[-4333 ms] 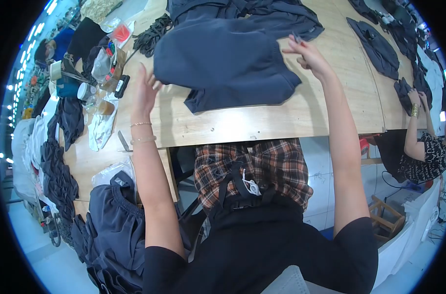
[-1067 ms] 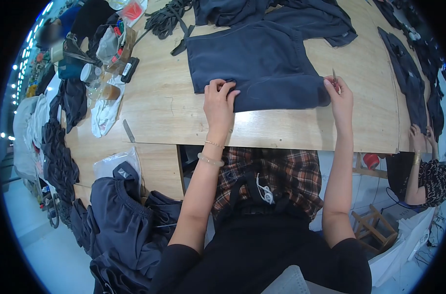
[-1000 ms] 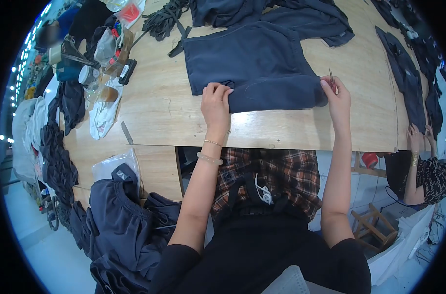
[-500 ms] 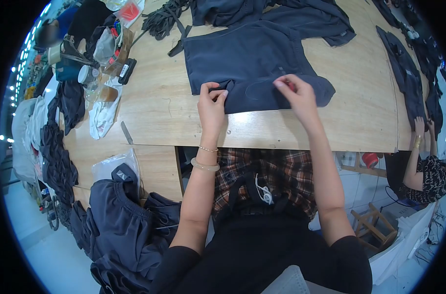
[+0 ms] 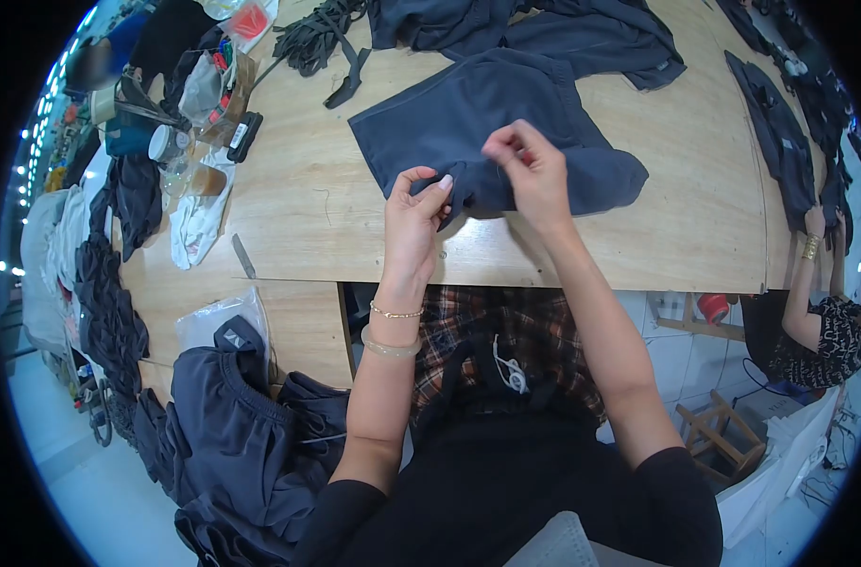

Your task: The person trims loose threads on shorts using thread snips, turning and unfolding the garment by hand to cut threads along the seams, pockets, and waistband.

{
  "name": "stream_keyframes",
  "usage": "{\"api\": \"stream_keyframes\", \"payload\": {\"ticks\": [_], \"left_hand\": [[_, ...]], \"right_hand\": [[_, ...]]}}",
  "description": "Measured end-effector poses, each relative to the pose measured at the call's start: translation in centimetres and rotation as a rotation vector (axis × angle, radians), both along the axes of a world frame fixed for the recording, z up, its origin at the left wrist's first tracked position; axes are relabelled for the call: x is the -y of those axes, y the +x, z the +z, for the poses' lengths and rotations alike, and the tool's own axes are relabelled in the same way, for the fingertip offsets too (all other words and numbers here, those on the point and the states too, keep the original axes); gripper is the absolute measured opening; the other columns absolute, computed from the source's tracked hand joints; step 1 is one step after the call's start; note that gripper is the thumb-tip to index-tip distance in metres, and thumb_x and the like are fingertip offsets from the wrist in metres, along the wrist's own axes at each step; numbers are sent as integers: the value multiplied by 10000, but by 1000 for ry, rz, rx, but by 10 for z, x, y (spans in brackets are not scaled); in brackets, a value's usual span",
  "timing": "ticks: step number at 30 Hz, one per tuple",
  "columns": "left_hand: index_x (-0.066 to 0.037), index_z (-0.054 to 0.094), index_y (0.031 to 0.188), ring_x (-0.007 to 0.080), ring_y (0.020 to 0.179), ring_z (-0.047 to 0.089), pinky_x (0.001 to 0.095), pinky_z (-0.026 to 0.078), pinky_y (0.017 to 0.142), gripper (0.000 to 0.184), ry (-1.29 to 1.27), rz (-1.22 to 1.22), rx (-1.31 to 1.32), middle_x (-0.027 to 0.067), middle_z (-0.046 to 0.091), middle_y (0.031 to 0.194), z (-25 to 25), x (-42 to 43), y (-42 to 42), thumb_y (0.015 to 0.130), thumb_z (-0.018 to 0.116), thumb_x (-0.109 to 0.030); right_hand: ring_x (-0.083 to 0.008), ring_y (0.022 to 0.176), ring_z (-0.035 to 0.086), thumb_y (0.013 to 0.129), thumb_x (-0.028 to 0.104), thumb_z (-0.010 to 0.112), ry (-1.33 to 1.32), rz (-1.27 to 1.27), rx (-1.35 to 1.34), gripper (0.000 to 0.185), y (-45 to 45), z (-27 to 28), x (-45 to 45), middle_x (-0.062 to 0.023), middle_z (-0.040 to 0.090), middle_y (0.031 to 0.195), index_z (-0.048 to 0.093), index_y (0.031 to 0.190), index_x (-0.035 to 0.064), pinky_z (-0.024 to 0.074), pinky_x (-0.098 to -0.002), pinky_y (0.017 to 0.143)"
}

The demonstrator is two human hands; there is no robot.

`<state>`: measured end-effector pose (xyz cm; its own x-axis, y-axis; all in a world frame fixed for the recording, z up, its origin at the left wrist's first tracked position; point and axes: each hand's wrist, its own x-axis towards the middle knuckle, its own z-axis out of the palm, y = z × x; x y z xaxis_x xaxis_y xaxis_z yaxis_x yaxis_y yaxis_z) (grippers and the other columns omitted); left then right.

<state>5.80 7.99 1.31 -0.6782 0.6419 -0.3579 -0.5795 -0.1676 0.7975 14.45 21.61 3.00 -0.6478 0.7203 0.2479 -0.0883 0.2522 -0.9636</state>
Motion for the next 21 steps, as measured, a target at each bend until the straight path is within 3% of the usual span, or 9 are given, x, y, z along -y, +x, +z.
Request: {"api": "stream_keyframes", "payload": {"ticks": [2, 5, 7, 11, 15, 17, 21], "left_hand": [[-75, 510, 1055, 56, 699, 546, 197, 435, 653, 234, -1, -2, 1, 29, 672, 841, 2, 1, 0, 901, 687, -72], [-79, 510, 1054, 55, 698, 545, 197, 431, 649, 235, 5, -8, 32, 26, 670, 838, 6, 0, 1, 899, 687, -70], [-82, 510, 1055, 54, 695, 542, 196, 428, 647, 237, 18, -21, 46, 23, 667, 833, 9, 0, 2, 899, 688, -72], [-88, 520, 1034, 47, 684, 531, 192, 417, 642, 214, 6, -47, -8, 8, 655, 813, 11, 2, 2, 901, 688, -78], [-85, 541, 1033, 44, 677, 526, 196, 417, 644, 197, -75, -31, -120, -4, 649, 800, 9, 5, -2, 902, 687, -83], [-78, 558, 1054, 42, 678, 525, 188, 413, 639, 190, -79, -39, -102, -8, 652, 819, 10, 6, -2, 906, 679, -76], [-76, 560, 1088, 37, 685, 531, 172, 405, 629, 206, -14, -19, -15, -6, 657, 848, 12, 6, -1, 912, 666, -65]], "right_hand": [[-39, 716, 466, 879, 35, 652, -228, -7, -37, 87, 5, 7, -7, 24, 542, 757, 604, 826, -14, 396, -205, 665], [-53, 722, 494, 860, 21, 667, -139, 63, -30, 67, 9, 9, -15, 8, 558, 797, 615, 842, -17, 408, -204, 680], [-90, 722, 533, 840, 7, 679, 73, 200, 28, 70, 8, 15, -7, -19, 568, 840, 625, 873, -24, 424, -203, 702], [-87, 720, 514, 848, 13, 673, 146, 290, 2, 89, 1, 3, -3, -20, 547, 876, 606, 889, -29, 397, -192, 666], [-134, 725, 499, 850, 31, 675, 137, 242, 96, 106, 0, 26, -7, -49, 533, 822, 598, 893, -27, 421, -255, 680], [-119, 713, 464, 848, 60, 691, -107, 192, 2, 136, 0, 29, -11, -38, 504, 809, 588, 894, -17, 404, -257, 665], [-103, 727, 467, 848, 89, 699, -30, 251, 107, 152, 6, 30, -15, -29, 484, 811, 602, 904, -14, 408, -261, 678]]}}
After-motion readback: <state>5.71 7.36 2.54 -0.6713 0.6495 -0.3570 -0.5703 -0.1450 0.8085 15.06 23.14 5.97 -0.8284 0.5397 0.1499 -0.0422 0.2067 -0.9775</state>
